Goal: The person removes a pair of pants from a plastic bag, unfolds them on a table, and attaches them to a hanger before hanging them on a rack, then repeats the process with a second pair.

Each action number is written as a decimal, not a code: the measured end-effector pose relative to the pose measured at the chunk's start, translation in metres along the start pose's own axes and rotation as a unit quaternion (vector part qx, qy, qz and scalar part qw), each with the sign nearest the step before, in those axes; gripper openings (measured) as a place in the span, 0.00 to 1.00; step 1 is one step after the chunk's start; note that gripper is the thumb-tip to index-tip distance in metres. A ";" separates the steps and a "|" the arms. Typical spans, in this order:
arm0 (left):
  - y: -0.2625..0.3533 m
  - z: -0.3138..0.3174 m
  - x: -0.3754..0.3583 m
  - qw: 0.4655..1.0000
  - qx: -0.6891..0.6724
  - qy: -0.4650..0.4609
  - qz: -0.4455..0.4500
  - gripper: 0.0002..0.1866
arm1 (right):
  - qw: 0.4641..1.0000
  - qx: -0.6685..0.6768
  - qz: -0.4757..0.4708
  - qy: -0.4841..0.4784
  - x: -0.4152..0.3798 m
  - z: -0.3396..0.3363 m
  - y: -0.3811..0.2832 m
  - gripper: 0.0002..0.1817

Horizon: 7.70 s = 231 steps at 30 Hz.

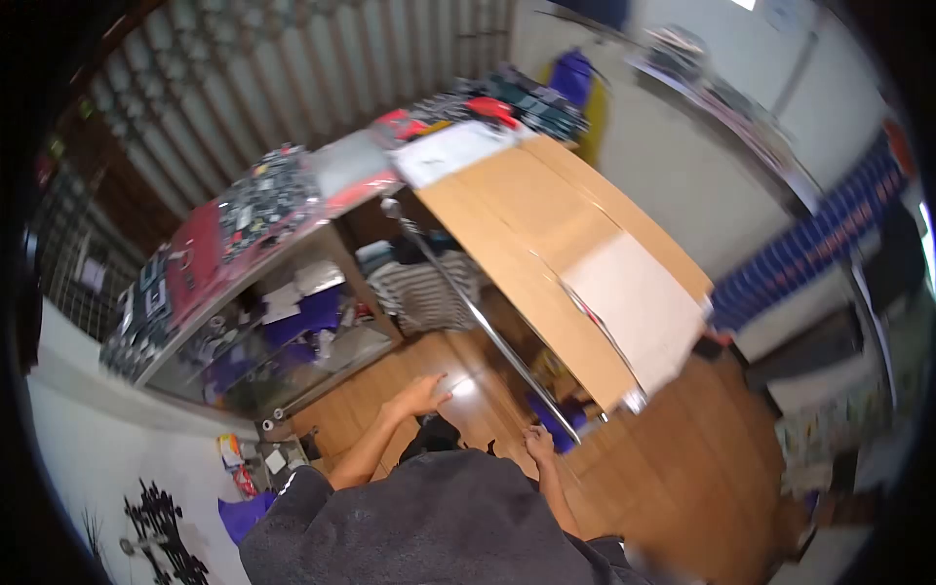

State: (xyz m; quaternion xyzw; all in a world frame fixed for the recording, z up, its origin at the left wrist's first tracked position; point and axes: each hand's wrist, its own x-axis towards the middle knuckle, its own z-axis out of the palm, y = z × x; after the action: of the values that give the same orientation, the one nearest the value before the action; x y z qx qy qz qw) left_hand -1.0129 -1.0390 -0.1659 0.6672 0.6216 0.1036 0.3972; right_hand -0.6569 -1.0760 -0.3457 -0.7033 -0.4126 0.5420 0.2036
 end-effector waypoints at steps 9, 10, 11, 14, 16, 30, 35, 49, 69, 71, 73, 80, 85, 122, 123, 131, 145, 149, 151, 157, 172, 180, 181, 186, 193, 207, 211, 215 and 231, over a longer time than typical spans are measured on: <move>0.178 0.153 -0.021 0.968 -0.030 -0.127 0.213 0.35 | 0.940 0.172 0.222 0.193 -0.198 -0.177 0.224 0.12; 0.194 0.166 -0.022 0.964 -0.041 -0.152 0.215 0.33 | 0.936 0.175 0.234 0.198 -0.210 -0.187 0.235 0.12; 0.211 0.174 -0.024 0.959 -0.053 -0.160 0.226 0.33 | 0.932 0.188 0.231 0.205 -0.218 -0.196 0.244 0.13; 0.252 0.185 -0.022 0.943 -0.073 -0.155 0.284 0.32 | 0.923 0.229 0.212 0.224 -0.228 -0.220 0.240 0.15; 0.276 0.185 -0.014 0.943 -0.091 -0.158 0.279 0.31 | 0.917 0.256 0.190 0.239 -0.219 -0.231 0.225 0.17; 0.401 0.167 0.152 0.928 -0.062 0.167 0.327 0.27 | 0.963 0.222 0.017 0.152 -0.101 -0.362 0.088 0.23; 0.414 0.181 0.209 0.974 0.002 0.158 0.162 0.33 | 0.969 0.171 -0.035 0.176 -0.055 -0.433 0.055 0.22; 0.433 0.161 0.245 0.994 -0.057 0.092 -0.021 0.35 | 0.941 0.180 -0.280 0.058 0.096 -0.488 -0.178 0.16; 0.504 0.183 0.296 0.868 -0.121 0.353 -0.327 0.32 | 0.774 -0.111 -0.533 -0.323 0.246 -0.392 -0.405 0.16; 0.521 0.193 0.302 0.843 -0.106 0.401 -0.342 0.37 | 0.718 -0.179 -0.582 -0.337 0.257 -0.378 -0.401 0.18; 0.539 0.206 0.310 0.820 -0.057 0.445 -0.355 0.43 | 0.631 -0.288 -0.659 -0.289 0.269 -0.369 -0.394 0.20; 0.551 0.225 0.328 0.795 -0.082 0.410 -0.440 0.51 | 0.612 -0.302 -0.669 -0.295 0.275 -0.373 -0.392 0.22; 0.537 0.216 0.331 0.791 -0.048 0.427 -0.435 0.50 | 0.626 -0.301 -0.667 -0.269 0.278 -0.375 -0.388 0.23; 0.293 0.047 0.377 0.727 -0.031 0.667 -0.163 0.21 | 0.689 -0.415 -0.590 -0.072 0.210 -0.383 -0.321 0.40; 0.290 0.044 0.381 0.704 -0.062 0.677 -0.207 0.22 | 0.690 -0.414 -0.589 -0.073 0.210 -0.383 -0.321 0.39; 0.256 0.017 0.391 0.732 -0.275 0.593 -0.191 0.19 | 0.703 -0.393 -0.588 -0.071 0.213 -0.369 -0.327 0.39; 0.364 0.068 0.329 0.752 -0.409 0.516 0.034 0.17 | 0.771 -0.267 -0.567 -0.109 0.237 -0.346 -0.343 0.36; 0.416 0.110 0.285 0.738 -0.463 0.488 0.054 0.16 | 0.890 0.171 -0.313 -0.286 0.276 -0.378 -0.324 0.40; 0.425 0.135 0.269 0.753 -0.466 0.461 0.052 0.14 | 0.871 0.283 -0.133 -0.378 0.242 -0.443 -0.331 0.49; 0.451 0.194 0.231 0.794 -0.488 0.363 -0.007 0.07 | 0.873 0.206 -0.132 -0.421 0.239 -0.537 -0.299 0.42; 0.529 0.235 0.219 0.861 -0.340 0.369 -0.083 0.10 | 0.795 -0.273 -0.540 0.049 0.189 -0.536 -0.299 0.34; 0.530 0.285 0.254 0.863 -0.091 0.489 -0.092 0.15 | 0.687 -0.360 -0.624 -0.090 0.176 -0.493 -0.266 0.34; 0.532 0.287 0.254 0.857 -0.094 0.498 -0.095 0.15 | 0.668 -0.388 -0.631 -0.071 0.180 -0.490 -0.259 0.34; 0.540 0.294 0.251 0.836 -0.094 0.535 -0.083 0.14 | 0.684 -0.384 -0.614 -0.090 0.181 -0.488 -0.257 0.34; 0.551 0.321 0.198 0.804 -0.232 0.539 -0.096 0.14 | 0.731 -0.357 -0.567 -0.124 0.149 -0.480 -0.255 0.31; 0.485 0.458 -0.093 0.652 -0.250 0.653 -0.293 0.16 | 0.540 -0.228 -0.620 -0.521 -0.101 -0.304 -0.133 0.15; 0.463 0.494 -0.172 0.624 -0.229 0.660 -0.352 0.17 | 0.548 -0.259 -0.530 -0.594 -0.101 -0.240 -0.060 0.15; 0.460 0.512 -0.236 0.588 -0.245 0.669 -0.384 0.17 | 0.565 -0.303 -0.528 -0.556 -0.054 -0.210 0.008 0.15; 0.355 0.529 -0.362 0.505 -0.296 0.686 -0.431 0.19 | 0.718 -0.486 -0.108 -0.486 0.000 -0.075 0.134 0.12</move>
State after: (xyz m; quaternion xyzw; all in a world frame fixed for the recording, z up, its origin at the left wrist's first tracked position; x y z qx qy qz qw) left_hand -0.4880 -1.5500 -0.1537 -0.1199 0.8437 0.5229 0.0163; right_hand -0.5390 -1.1419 -0.4194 -0.2966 -0.7346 0.5084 -0.3376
